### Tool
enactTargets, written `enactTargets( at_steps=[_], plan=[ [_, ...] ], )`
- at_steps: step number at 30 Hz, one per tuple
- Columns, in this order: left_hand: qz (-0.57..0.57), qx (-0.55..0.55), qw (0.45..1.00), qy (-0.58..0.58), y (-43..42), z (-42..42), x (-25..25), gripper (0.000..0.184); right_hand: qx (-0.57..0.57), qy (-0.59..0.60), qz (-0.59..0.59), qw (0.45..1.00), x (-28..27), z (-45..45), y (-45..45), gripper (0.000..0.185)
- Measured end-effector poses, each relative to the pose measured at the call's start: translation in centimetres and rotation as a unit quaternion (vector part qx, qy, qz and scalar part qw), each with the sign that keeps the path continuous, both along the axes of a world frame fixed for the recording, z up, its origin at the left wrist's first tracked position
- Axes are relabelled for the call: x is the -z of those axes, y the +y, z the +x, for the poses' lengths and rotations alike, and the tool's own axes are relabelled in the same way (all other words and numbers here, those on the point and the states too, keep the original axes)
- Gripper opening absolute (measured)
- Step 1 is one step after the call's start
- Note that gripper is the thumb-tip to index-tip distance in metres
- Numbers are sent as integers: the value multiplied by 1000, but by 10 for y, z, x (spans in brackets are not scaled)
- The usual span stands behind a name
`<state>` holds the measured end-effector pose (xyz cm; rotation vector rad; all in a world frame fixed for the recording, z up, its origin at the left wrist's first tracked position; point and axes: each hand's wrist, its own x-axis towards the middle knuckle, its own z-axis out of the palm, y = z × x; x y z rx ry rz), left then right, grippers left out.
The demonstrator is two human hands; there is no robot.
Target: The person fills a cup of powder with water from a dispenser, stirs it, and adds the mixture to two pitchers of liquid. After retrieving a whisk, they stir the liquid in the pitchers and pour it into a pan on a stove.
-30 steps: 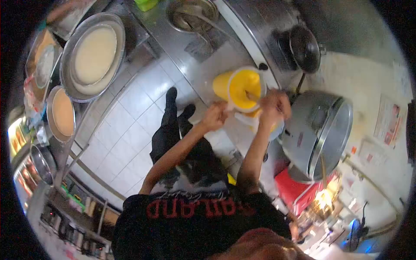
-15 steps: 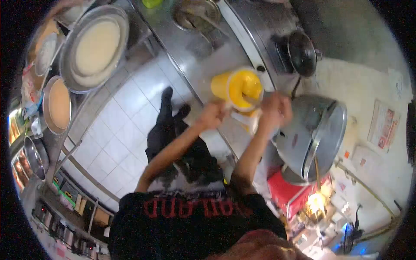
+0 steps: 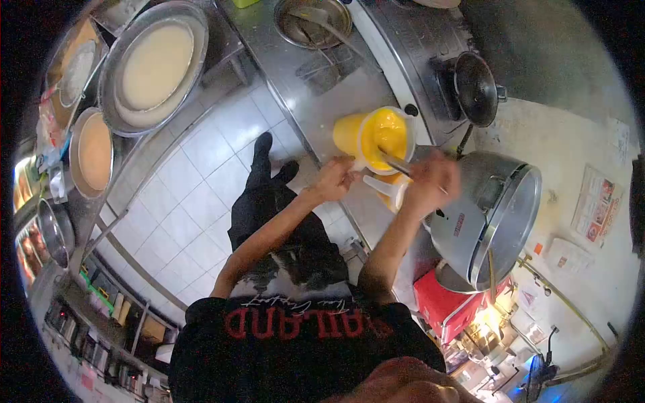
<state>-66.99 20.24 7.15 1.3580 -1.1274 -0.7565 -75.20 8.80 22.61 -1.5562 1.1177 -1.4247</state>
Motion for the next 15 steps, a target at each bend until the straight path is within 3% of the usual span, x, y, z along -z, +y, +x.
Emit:
enactTargets(
  at_steps=[1, 3, 4, 5, 7, 8, 9, 12, 13, 15],
  plan=[
    [19, 15, 1000, 2, 6, -4, -3, 28, 25, -56, 74, 995, -42, 0, 18, 24],
    [40, 41, 998, -9, -2, 5, -3, 28, -5, 38, 11, 999, 28, -37, 16, 18],
    [43, 57, 997, -1, 1, 2, -3, 29, -4, 170, -11, 985, 67, -35, 15, 14],
    [43, 67, 997, 4, -1, 2, -1, 31, -8, 296, -36, 954, 72, -18, 13, 13],
    [43, 62, 997, -5, -7, 5, 8, 33, 37, 144, 1, 989, 11, -22, -8, 9],
    [49, 59, 997, -13, -2, -4, 14, 33, -11, -32, 40, 999, -25, -14, 5, 9],
    [51, 53, 997, -22, -1, -7, 17, 33, -57, -103, 44, 992, -31, -12, 12, 10],
    [130, 96, 985, 51, -1, 2, -4, 35, -20, 210, -37, 977, 52, -7, 0, 11],
    [131, 90, 987, 34, -2, -1, -4, 36, 10, 198, -22, 980, 38, -4, -9, 12],
    [140, 81, 987, -7, -1, -1, -2, 37, 37, -5, 67, 997, -32, 5, -6, 14]
  ],
)
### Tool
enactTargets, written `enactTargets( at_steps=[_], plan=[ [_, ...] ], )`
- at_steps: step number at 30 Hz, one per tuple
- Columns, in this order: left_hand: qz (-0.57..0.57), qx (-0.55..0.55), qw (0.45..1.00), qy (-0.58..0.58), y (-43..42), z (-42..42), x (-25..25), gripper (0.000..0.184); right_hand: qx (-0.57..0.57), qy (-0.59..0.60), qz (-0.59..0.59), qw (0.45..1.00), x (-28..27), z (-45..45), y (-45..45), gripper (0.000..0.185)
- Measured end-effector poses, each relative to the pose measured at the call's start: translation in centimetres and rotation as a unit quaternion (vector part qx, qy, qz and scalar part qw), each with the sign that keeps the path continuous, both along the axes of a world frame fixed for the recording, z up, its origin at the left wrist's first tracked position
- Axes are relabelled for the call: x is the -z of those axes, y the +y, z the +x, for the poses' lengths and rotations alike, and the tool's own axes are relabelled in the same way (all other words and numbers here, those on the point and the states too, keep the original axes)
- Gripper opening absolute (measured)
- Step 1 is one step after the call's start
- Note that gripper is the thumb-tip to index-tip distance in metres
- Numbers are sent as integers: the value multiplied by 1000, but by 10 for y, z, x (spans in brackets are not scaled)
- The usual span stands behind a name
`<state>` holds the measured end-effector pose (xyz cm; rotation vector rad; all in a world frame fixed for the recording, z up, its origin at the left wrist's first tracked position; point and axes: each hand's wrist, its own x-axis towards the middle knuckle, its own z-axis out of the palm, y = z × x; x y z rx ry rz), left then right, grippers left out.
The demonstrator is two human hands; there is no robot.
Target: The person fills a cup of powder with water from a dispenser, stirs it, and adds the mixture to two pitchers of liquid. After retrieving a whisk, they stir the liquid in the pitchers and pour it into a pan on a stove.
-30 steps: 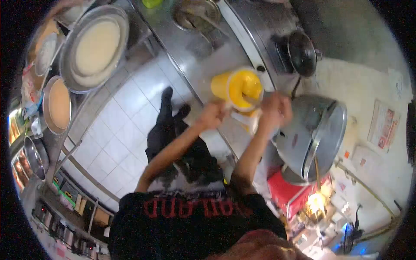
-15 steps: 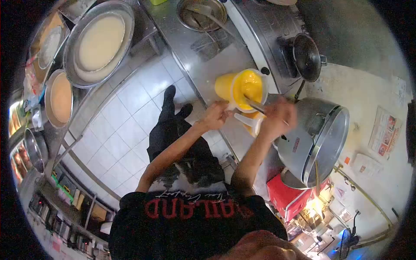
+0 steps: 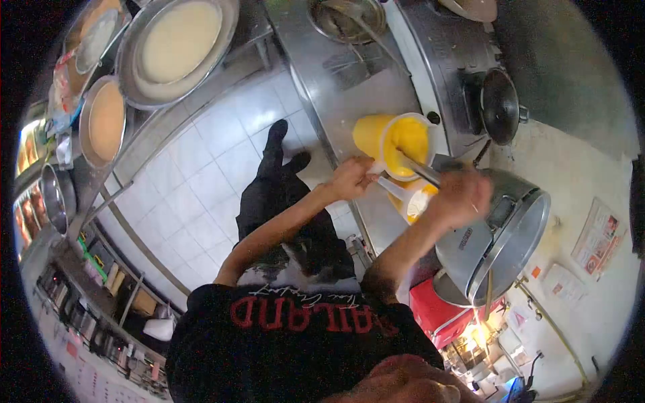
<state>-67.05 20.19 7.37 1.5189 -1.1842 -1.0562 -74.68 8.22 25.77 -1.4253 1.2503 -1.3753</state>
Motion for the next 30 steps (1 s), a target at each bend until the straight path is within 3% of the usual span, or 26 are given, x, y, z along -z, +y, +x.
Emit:
enactTargets(
  at_steps=[2, 4, 7, 9, 11, 13, 15, 18, 21, 24, 25, 27, 28, 29, 30],
  plan=[
    [40, 23, 998, 31, 0, 6, -9, 39, -162, -75, 27, 984, 20, -38, -2, 17],
    [38, 35, 998, 29, -3, 7, -8, 40, -118, 152, -32, 981, 69, -17, -4, 15],
    [14, 23, 1000, 3, 1, -10, 17, 38, -79, 36, -50, 995, 31, -31, -9, 13],
    [15, 30, 999, 10, -1, -10, 23, 38, -125, 1, -26, 992, 11, -24, -1, 13],
    [-20, 22, 1000, -1, -1, -7, 23, 37, -117, 201, -48, 971, 73, -16, 2, 13],
    [-77, -26, 997, -4, -4, -12, 26, 33, -91, 140, -49, 985, 60, -6, -5, 14],
    [-152, -88, 984, 2, -3, -21, 34, 29, -37, -126, 1, 991, -10, 0, 1, 13],
    [-125, -47, 991, -8, -1, -5, 8, 30, -39, -75, -7, 996, -10, -9, 5, 16],
    [-148, -27, 988, 15, -6, -7, 18, 29, -59, -35, -20, 997, -2, -4, -6, 20],
    [-156, -67, 985, -41, -1, -11, 19, 28, -120, -46, 14, 992, 2, -5, 8, 23],
    [-143, -57, 988, -13, 0, -9, 13, 28, -69, 122, 10, 990, 27, 6, 12, 22],
    [-119, -52, 991, 38, -2, -2, -2, 28, -75, 260, -124, 955, 52, 0, -12, 22],
    [-127, -51, 990, 25, -7, 2, 4, 28, -41, 38, -48, 997, 47, -9, -11, 17],
    [-128, -47, 990, 19, -5, -1, 9, 29, -153, -120, -20, 981, 30, -27, -9, 15],
    [-128, -42, 991, 14, 1, -5, 15, 29, -122, -106, -67, 985, 32, -23, -4, 13]
  ],
)
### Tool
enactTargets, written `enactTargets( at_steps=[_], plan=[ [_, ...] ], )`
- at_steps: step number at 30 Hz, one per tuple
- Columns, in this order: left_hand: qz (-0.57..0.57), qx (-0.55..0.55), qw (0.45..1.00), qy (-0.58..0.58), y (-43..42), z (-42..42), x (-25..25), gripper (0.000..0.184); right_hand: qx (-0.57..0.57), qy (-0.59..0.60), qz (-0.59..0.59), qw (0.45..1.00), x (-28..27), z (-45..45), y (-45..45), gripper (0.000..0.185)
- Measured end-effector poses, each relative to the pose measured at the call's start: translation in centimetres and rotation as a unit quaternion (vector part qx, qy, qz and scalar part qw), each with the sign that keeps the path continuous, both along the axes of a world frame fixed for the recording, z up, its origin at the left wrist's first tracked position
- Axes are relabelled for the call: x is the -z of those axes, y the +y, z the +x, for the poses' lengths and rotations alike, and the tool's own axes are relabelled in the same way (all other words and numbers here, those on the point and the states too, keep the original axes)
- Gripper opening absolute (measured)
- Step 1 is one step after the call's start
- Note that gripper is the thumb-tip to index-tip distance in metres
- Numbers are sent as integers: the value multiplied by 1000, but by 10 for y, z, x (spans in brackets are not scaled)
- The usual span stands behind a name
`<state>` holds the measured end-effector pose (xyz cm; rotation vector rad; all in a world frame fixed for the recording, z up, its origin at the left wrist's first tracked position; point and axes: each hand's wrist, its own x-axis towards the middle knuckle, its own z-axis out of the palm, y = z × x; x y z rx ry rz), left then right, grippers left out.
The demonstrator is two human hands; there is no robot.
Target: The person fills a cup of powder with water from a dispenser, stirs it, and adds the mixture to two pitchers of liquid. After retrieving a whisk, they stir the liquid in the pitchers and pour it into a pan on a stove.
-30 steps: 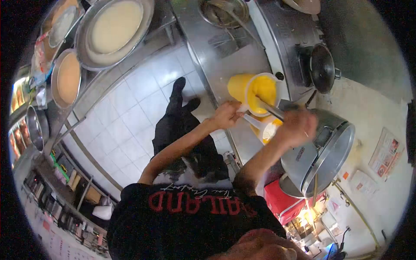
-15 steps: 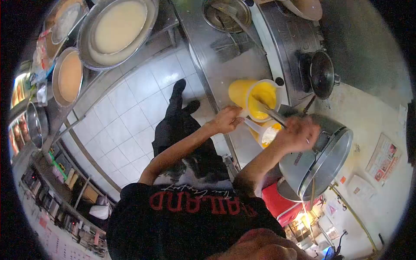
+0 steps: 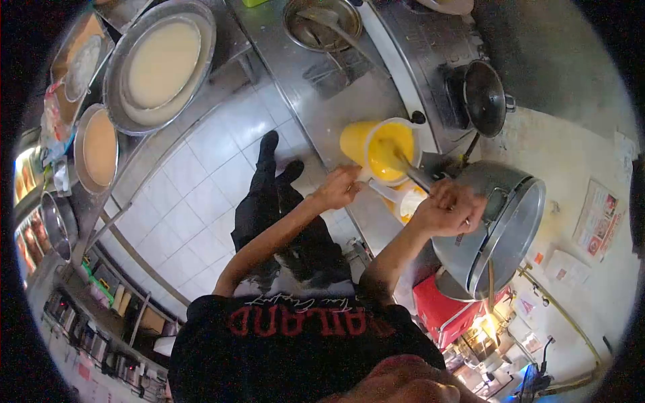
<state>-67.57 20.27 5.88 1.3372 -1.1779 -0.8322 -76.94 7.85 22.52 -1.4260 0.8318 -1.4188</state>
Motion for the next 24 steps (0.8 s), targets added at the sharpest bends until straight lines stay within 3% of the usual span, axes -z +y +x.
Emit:
enactTargets(
  at_steps=[1, 4, 6, 7, 9, 12, 14, 15, 16, 18, 20, 21, 23, 24],
  plan=[
    [11, 9, 1000, 2, 5, -1, -3, 29, 40, 8, -42, 998, 2, 6, 5, 11],
    [3, 21, 1000, 4, 0, -1, -15, 30, 45, 309, -67, 948, 51, -2, -28, 16],
    [-20, -10, 1000, -17, -4, 7, -16, 31, 123, 120, 22, 985, -19, 14, 1, 15],
    [32, -38, 998, -42, 3, -5, -3, 33, 81, 33, -37, 996, -33, 2, 6, 16],
    [32, 14, 999, 8, 2, 6, -9, 35, 178, 183, -11, 967, 71, -2, -4, 20],
    [-9, 5, 1000, -3, 1, 0, -17, 34, 23, 240, -82, 967, -2, 11, -10, 26],
    [5, -3, 999, -33, 3, 8, -19, 33, 75, 25, -4, 997, -31, 2, 9, 28],
    [32, 12, 999, -35, 5, 11, -22, 33, 75, -21, -28, 997, -37, 7, 20, 32],
    [48, 28, 998, -41, 1, 13, -25, 33, 61, 125, -30, 990, -19, 7, 14, 32],
    [93, 53, 994, -14, 3, 10, -27, 32, 38, 408, -31, 912, 29, 0, -10, 32],
    [75, 27, 997, -22, -15, 18, -22, 31, 71, 242, -69, 965, -2, 4, 0, 11],
    [50, 10, 998, -32, -11, 14, -18, 31, -35, 51, -54, 997, -25, -5, 9, 8],
    [11, -3, 1000, -20, 1, 8, -21, 31, 163, 143, -32, 976, -3, -14, 29, 9],
    [18, 11, 1000, -19, 0, 9, -17, 32, 143, 366, -115, 912, 24, -22, 11, 8]
  ],
)
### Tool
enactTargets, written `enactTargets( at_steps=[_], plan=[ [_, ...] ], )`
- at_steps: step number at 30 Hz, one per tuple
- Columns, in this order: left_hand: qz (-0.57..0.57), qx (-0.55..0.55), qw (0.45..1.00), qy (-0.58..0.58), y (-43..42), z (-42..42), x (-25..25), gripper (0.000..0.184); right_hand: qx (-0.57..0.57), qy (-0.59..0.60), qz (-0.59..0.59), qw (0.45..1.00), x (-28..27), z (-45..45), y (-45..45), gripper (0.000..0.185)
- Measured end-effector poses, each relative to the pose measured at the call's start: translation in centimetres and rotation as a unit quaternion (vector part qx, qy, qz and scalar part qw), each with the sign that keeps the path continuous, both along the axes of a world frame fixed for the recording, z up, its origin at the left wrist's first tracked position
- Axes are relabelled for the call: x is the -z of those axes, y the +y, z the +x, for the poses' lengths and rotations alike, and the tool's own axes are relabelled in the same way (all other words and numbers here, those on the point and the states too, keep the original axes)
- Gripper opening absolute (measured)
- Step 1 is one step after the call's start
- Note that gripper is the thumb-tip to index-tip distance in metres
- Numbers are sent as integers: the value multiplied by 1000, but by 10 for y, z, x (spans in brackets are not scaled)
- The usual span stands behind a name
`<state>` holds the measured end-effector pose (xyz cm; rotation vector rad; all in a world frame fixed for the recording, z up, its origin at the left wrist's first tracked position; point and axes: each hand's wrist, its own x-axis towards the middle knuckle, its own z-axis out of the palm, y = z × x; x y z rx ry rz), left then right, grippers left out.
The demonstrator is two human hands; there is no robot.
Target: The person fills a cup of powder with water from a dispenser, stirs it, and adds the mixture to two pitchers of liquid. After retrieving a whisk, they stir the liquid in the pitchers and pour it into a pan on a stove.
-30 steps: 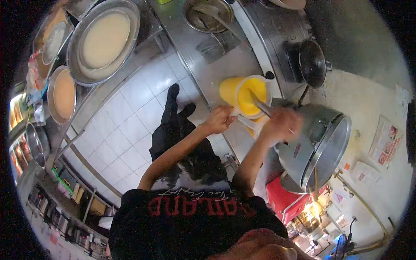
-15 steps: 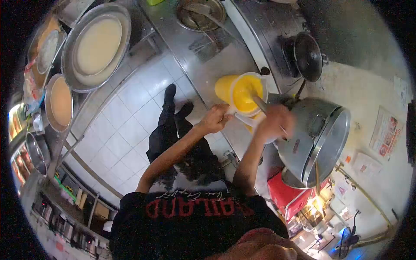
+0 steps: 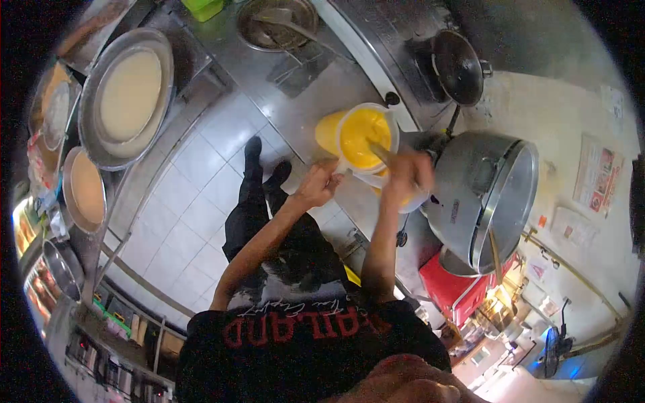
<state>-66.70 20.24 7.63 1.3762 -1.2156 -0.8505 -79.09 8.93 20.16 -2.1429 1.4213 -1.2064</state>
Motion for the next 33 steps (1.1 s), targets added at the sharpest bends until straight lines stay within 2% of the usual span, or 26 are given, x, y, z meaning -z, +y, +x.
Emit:
enactTargets(
  at_steps=[2, 3, 5, 7, 8, 9, 11, 14, 15, 17, 18, 19, 21, 22, 23, 25, 26, 28, 30, 31, 33],
  plan=[
    [20, 16, 1000, 5, 0, -7, 11, 33, 55, -13, 67, 996, -11, 23, -18, 12],
    [2, -9, 1000, -10, -11, -3, 19, 33, -19, -124, 97, 987, -38, 19, -11, 16],
    [-3, -33, 999, -23, 2, -10, 15, 33, -35, -322, 126, 938, -58, 17, 16, 19],
    [46, 16, 998, 49, 3, -2, 1, 32, -54, -191, 92, 976, -21, 6, 8, 14],
    [65, 38, 994, 83, -2, 2, -6, 32, -38, 6, 52, 998, 1, 14, -10, 10],
    [61, 38, 996, 58, 3, -7, -4, 35, -9, 28, 75, 997, 4, 6, -18, 15],
    [53, 24, 998, -14, 3, -5, 12, 39, -101, -233, 88, 963, -56, 21, 2, 18],
    [4, 8, 1000, 2, 0, -1, 3, 31, -26, -279, 80, 957, -64, 20, 28, 18],
    [33, 25, 999, 33, -1, 1, -1, 31, 9, -183, 53, 982, -36, 13, 15, 18],
    [97, 46, 989, 99, 2, -1, -8, 32, 69, 16, 6, 997, -20, 28, -2, 17],
    [69, 14, 996, 47, -11, 9, 1, 33, 42, -158, 66, 984, -36, 18, 5, 7],
    [54, -2, 999, 5, -10, 5, 8, 34, -60, -289, 64, 953, -55, 13, 12, 6],
    [5, -23, 1000, -15, 3, -11, 17, 36, -88, -196, -55, 975, -40, -6, 13, 9],
    [1, -11, 1000, -10, -4, -7, 21, 36, -19, 18, -178, 984, 1, -6, -6, 15],
    [2, 1, 1000, -1, -4, -9, 22, 36, -61, -33, 80, 994, 19, 0, -15, 19],
    [1, -13, 1000, -7, -9, -7, 25, 36, -21, -156, 87, 984, -22, -2, -3, 7],
    [-4, -27, 999, -27, -12, -2, 27, 35, 0, -226, 91, 970, -43, 7, 0, 8],
    [13, -7, 1000, 1, 9, -15, 16, 33, -141, -263, 49, 953, -53, 3, 12, 12],
    [10, 21, 999, 46, 0, 0, 0, 30, -55, -16, -30, 998, 11, 10, -11, 23],
    [-4, 9, 999, 30, 4, -9, -2, 29, 26, 56, 33, 998, 9, 18, -15, 22],
    [-33, -31, 999, -29, 0, -4, 7, 27, -33, -195, 25, 980, -54, 38, -6, 20]
  ],
)
